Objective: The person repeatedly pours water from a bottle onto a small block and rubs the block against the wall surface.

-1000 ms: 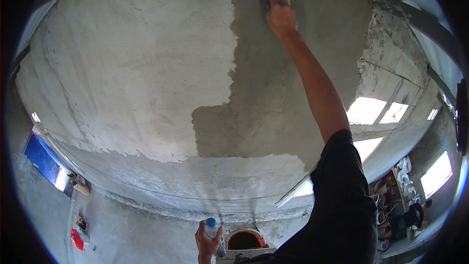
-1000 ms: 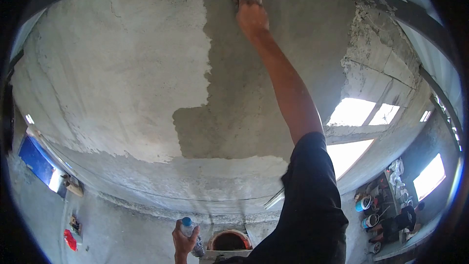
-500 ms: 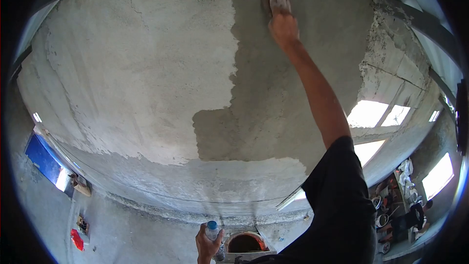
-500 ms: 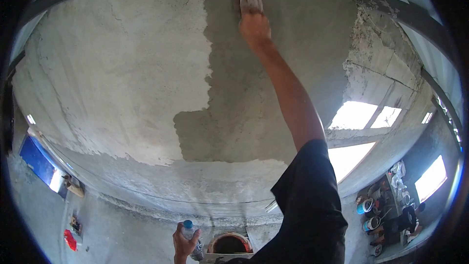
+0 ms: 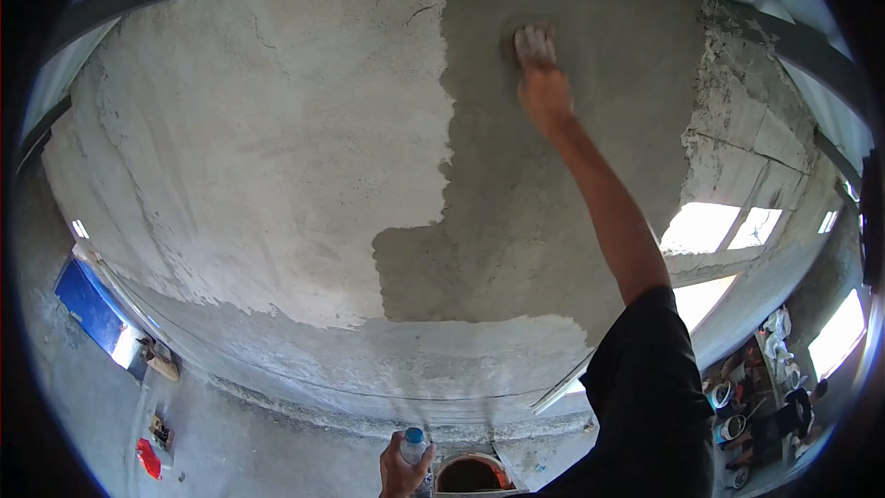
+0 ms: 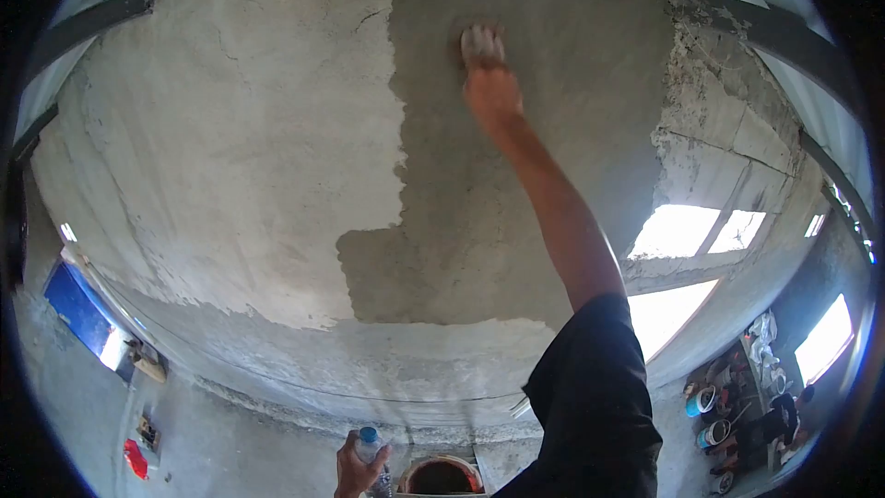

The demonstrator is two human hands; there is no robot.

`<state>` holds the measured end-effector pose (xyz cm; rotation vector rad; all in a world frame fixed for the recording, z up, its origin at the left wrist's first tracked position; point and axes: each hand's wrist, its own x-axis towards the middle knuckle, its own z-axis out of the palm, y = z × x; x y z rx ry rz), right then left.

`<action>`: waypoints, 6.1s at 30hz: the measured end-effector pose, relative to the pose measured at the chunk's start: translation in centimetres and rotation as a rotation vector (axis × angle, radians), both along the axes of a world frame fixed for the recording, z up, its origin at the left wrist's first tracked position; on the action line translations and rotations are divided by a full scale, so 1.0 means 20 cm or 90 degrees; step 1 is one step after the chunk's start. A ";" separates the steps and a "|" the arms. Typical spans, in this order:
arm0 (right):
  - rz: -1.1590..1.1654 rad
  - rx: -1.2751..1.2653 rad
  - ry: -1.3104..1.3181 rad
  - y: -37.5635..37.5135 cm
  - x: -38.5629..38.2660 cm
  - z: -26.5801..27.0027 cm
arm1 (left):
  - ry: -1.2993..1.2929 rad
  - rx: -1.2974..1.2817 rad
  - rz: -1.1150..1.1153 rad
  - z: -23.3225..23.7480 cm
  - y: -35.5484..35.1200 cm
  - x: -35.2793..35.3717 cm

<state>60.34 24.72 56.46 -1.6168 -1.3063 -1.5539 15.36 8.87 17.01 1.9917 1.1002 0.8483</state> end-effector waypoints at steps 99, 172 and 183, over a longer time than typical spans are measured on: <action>0.240 -0.169 -0.049 0.10 -0.05 -0.48 | 0.017 -0.019 -0.029 0.00 -0.07 0.06; 0.785 0.332 1.791 -1.50 -0.98 -2.23 | 0.491 0.234 -0.446 0.30 0.02 0.83; 0.869 0.360 1.567 -1.58 -0.91 -2.18 | 0.063 0.037 -0.347 0.24 0.08 0.66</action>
